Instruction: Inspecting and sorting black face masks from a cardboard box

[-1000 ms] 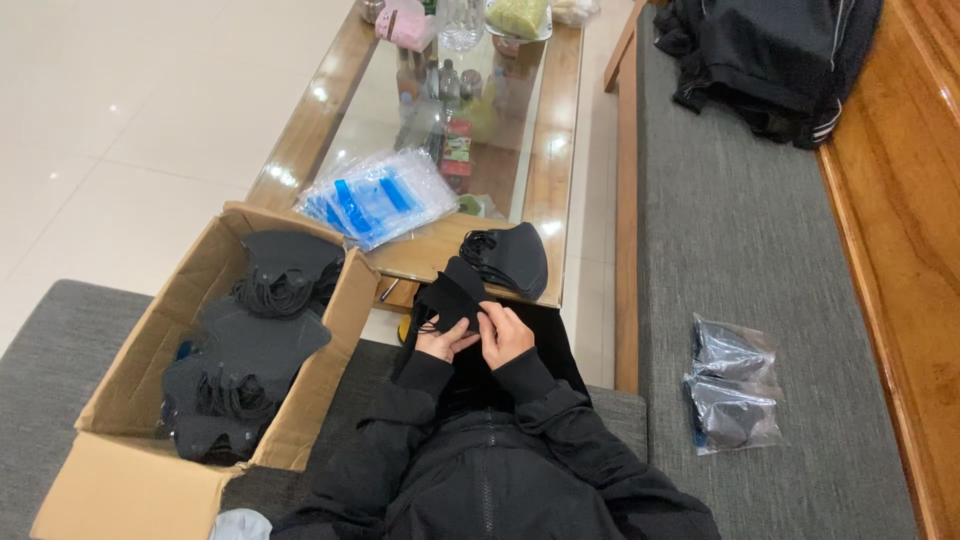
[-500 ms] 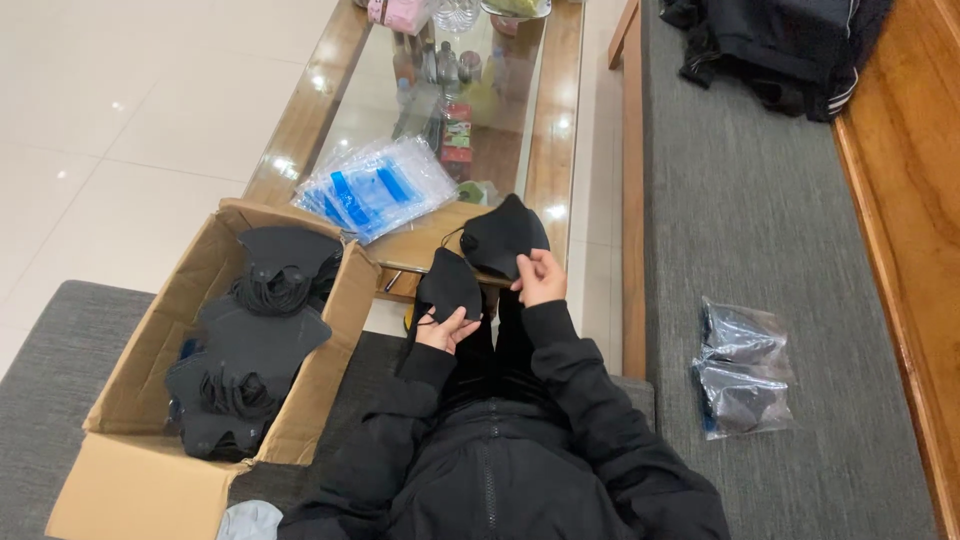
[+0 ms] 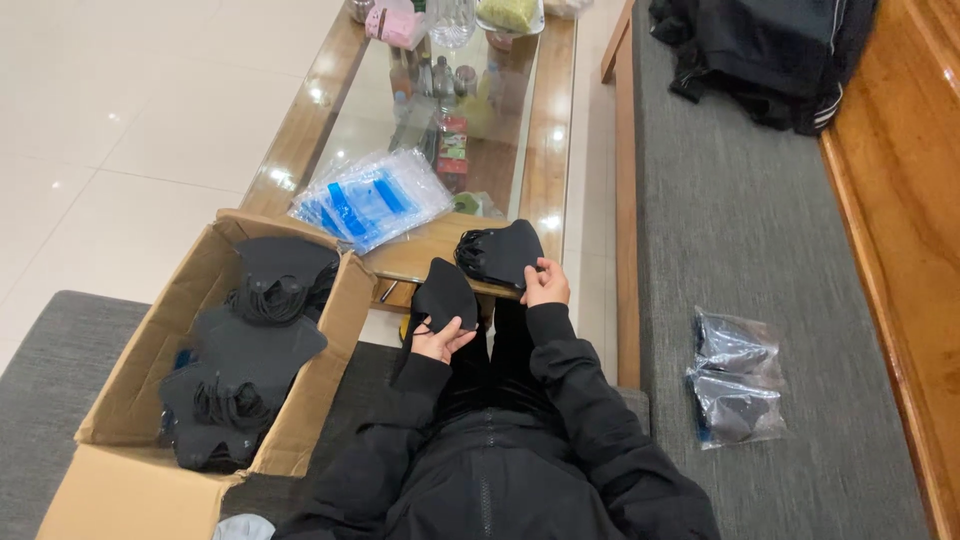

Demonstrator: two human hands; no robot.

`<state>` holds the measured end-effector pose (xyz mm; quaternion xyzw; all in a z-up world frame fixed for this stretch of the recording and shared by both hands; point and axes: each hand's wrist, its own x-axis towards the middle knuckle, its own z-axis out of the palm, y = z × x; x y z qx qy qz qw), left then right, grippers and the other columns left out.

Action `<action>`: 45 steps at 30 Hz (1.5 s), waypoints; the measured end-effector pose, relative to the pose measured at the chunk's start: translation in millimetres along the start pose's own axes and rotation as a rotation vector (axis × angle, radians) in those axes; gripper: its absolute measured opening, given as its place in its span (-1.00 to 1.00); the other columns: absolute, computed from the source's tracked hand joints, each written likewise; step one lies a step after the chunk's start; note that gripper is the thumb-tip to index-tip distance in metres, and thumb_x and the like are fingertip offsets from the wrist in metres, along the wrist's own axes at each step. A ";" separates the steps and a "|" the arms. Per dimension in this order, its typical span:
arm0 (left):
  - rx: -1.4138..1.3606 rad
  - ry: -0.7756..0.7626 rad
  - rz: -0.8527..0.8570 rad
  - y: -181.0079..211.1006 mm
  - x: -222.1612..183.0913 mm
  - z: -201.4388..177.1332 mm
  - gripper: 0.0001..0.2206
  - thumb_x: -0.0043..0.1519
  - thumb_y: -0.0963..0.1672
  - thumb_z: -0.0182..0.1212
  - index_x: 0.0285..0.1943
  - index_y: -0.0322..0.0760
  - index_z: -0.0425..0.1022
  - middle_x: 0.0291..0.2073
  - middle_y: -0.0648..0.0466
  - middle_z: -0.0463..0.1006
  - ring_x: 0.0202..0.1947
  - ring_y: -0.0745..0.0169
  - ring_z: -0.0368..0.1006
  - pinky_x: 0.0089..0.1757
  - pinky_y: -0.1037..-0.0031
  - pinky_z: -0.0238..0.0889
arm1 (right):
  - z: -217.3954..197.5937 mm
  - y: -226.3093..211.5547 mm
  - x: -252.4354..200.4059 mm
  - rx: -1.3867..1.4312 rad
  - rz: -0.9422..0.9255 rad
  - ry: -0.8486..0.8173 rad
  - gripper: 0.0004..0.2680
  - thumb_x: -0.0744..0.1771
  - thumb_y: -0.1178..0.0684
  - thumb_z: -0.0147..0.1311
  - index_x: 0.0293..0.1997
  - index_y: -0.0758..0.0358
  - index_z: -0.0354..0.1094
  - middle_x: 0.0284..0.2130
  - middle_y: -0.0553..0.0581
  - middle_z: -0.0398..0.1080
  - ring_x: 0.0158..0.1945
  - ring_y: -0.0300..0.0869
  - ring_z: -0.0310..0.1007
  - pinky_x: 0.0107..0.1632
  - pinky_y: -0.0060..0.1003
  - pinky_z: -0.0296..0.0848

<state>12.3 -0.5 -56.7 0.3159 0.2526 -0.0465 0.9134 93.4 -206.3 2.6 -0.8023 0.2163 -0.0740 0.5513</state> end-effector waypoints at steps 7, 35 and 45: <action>0.003 -0.013 0.005 12.5 -16.8 10.7 -0.83 0.12 -0.32 0.41 -0.25 -0.38 0.47 -0.46 -0.25 0.58 -0.44 -0.29 0.63 -0.25 0.06 0.66 | -8.2 -26.6 -15.3 -0.160 -0.042 0.039 -0.73 0.34 -0.02 0.11 0.18 -0.04 0.31 -0.58 -0.07 0.46 -0.37 -0.11 0.55 -0.05 -0.20 0.46; 0.213 -0.124 0.031 18.8 -24.8 16.9 -0.73 0.11 -0.29 0.46 -0.09 -0.50 0.46 -0.38 -0.31 0.61 -0.47 -0.24 0.63 -0.38 0.20 0.65 | -22.4 -26.9 -34.3 -0.245 -0.111 -0.024 -0.71 0.39 -0.23 -0.03 0.29 -0.40 0.33 -0.45 0.03 0.47 -0.22 -0.03 0.53 0.00 -0.11 0.49; 0.286 -0.162 0.025 5.0 -5.9 7.5 -0.76 0.12 -0.27 0.46 -0.13 -0.46 0.46 -0.55 -0.39 0.58 -0.62 -0.08 0.60 -0.51 0.41 0.59 | 6.2 -7.2 -119.4 -0.172 -0.352 -0.267 -0.72 0.32 -0.17 0.16 0.16 -0.19 0.45 -0.44 0.03 0.56 -0.41 -0.09 0.57 -0.32 -0.16 0.55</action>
